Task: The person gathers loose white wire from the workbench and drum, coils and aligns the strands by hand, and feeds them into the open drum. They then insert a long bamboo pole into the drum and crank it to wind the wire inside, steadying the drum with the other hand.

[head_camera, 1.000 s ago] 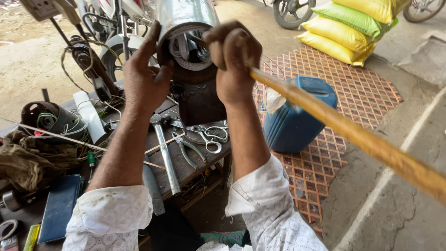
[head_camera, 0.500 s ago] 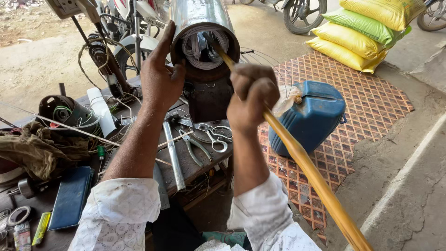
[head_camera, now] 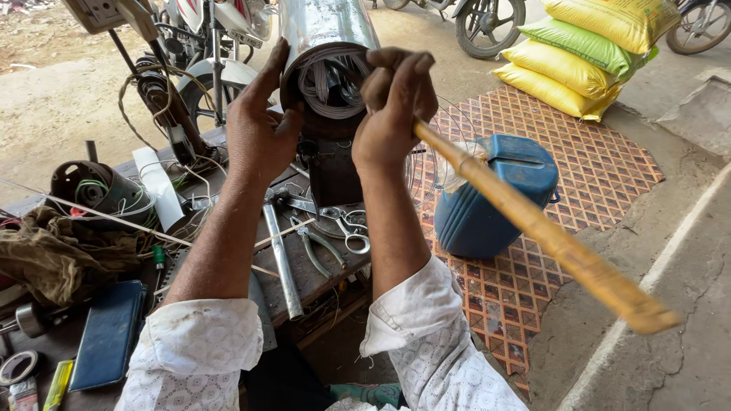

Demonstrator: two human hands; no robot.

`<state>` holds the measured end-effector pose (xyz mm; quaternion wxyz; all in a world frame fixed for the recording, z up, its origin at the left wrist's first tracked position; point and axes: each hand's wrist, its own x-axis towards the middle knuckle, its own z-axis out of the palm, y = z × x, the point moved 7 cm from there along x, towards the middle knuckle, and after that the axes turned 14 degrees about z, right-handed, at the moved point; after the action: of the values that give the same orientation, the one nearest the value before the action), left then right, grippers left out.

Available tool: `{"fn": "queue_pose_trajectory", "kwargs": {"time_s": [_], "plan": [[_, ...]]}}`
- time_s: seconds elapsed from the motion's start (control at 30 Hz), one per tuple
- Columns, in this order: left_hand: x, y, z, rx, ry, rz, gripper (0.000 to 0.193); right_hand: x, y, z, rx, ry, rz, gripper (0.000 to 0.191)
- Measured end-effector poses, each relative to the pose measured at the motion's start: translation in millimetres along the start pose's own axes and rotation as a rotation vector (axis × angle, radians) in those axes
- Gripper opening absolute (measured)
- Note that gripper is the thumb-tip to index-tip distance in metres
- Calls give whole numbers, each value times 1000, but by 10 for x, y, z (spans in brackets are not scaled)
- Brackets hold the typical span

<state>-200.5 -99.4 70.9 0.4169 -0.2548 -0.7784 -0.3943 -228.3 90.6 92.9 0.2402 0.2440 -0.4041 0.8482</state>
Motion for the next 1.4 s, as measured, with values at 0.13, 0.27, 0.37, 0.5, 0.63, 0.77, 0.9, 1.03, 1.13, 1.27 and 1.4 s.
{"fn": "queue_pose_trajectory", "kwargs": {"time_s": [0.13,0.27,0.37,0.5,0.63,0.77,0.9,1.03,1.13,1.27,1.4], "plan": [[4,-5,-18,-21,2,-1,82,104,-106,85,-135,-137,39,62],[-5,-10,-19,12,0,-32,84,-3,-370,159,-91,-230,85,63],[-5,74,-17,139,7,53,82,-415,-719,74,-55,-330,96,60],[-44,-22,11,50,-18,-107,81,-675,-987,-96,-82,-410,19,60],[-24,2,-1,77,-15,-60,85,-580,-917,-159,53,-327,-140,51],[22,58,29,221,-43,-8,89,-474,-627,-95,-21,-235,-162,50],[209,325,91,683,-114,323,122,-412,-424,-135,-16,-211,-84,53],[399,336,177,703,-291,355,105,-421,-345,-174,76,-194,-77,52],[456,317,172,630,-317,329,95,-460,-343,-220,127,-214,-87,48],[454,291,162,611,-312,370,90,-470,-470,-347,122,-382,-103,39],[446,249,193,641,-308,401,90,-506,-618,-397,23,-516,-85,42]]}}
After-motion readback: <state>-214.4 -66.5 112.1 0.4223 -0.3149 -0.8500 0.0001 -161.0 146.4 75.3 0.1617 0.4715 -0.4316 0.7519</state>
